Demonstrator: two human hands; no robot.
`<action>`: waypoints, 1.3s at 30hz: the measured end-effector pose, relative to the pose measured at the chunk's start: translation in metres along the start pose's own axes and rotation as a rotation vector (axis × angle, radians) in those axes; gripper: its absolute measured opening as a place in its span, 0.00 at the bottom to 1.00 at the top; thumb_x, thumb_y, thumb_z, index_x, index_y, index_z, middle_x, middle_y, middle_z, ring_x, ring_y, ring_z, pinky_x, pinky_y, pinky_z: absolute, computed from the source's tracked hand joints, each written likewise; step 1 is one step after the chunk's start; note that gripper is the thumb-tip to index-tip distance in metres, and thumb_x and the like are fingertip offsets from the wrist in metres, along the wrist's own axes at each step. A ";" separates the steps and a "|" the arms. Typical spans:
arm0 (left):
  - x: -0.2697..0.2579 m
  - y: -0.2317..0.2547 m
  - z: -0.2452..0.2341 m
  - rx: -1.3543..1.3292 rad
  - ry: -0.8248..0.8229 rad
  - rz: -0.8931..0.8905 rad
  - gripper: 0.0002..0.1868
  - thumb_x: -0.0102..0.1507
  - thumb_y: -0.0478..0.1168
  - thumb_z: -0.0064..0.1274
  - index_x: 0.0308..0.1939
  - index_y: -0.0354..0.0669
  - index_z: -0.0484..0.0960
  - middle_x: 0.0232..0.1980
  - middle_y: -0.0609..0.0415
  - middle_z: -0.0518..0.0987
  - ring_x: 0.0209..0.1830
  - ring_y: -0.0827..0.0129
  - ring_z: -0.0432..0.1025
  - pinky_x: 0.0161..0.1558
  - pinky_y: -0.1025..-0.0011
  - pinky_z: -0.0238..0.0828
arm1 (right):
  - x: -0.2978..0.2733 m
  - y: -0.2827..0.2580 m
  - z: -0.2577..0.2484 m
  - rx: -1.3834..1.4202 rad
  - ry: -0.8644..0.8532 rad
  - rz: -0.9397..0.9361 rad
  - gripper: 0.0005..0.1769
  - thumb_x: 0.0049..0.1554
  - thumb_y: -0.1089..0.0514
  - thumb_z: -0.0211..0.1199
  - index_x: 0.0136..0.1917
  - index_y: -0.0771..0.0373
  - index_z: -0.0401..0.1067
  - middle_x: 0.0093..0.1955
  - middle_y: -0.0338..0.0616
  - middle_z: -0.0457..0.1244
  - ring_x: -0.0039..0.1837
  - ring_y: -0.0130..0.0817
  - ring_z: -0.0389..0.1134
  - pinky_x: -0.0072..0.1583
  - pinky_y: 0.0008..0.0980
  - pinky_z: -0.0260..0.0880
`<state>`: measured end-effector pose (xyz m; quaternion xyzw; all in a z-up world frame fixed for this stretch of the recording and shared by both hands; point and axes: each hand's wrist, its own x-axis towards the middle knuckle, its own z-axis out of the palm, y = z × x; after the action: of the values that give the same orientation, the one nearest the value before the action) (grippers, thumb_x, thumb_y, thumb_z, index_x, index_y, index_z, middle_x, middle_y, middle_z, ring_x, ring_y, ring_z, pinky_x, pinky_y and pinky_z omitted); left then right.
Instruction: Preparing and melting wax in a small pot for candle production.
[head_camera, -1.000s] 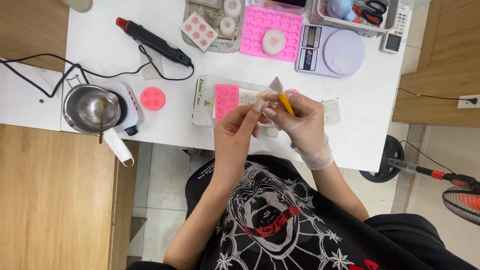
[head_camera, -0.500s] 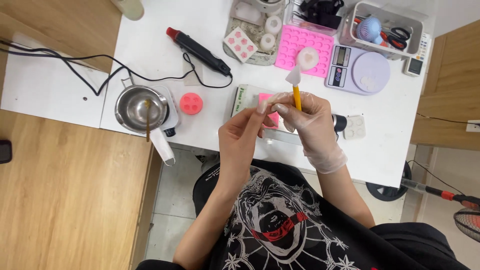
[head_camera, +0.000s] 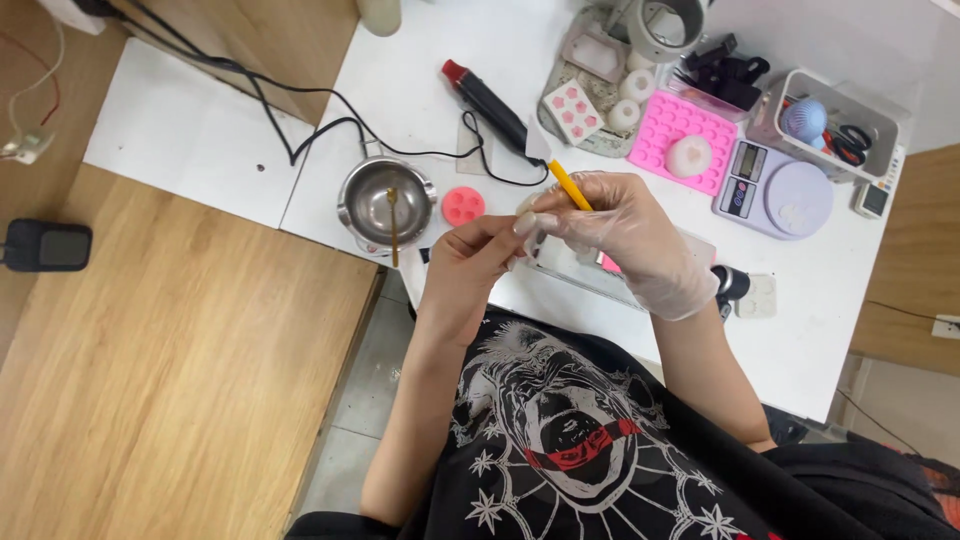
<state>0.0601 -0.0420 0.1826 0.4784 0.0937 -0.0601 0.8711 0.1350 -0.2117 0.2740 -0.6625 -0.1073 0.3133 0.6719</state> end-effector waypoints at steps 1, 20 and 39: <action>-0.001 0.000 -0.006 -0.118 0.086 -0.053 0.08 0.66 0.38 0.62 0.42 0.36 0.87 0.34 0.61 0.80 0.35 0.80 0.69 0.40 0.79 0.64 | 0.007 -0.002 0.013 -0.013 0.020 0.005 0.11 0.59 0.63 0.65 0.53 0.70 0.79 0.47 0.39 0.71 0.39 0.18 0.57 0.42 0.20 0.58; -0.009 0.012 -0.096 -0.774 0.343 -0.045 0.07 0.69 0.39 0.56 0.45 0.39 0.85 0.33 0.64 0.77 0.32 0.84 0.69 0.37 0.84 0.65 | 0.068 0.058 0.137 -0.255 0.375 -0.199 0.13 0.63 0.65 0.66 0.61 0.67 0.75 0.37 0.28 0.58 0.39 0.16 0.55 0.42 0.19 0.56; -0.007 0.019 -0.145 -0.251 0.182 -0.214 0.08 0.66 0.43 0.61 0.39 0.42 0.86 0.35 0.60 0.82 0.34 0.82 0.70 0.40 0.80 0.64 | 0.085 0.042 0.137 -0.024 0.140 0.156 0.11 0.57 0.59 0.70 0.53 0.64 0.79 0.39 0.26 0.64 0.38 0.14 0.54 0.40 0.19 0.52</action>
<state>0.0418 0.0904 0.1235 0.3567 0.2292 -0.0968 0.9005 0.1129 -0.0543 0.2247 -0.6972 -0.0121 0.3161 0.6433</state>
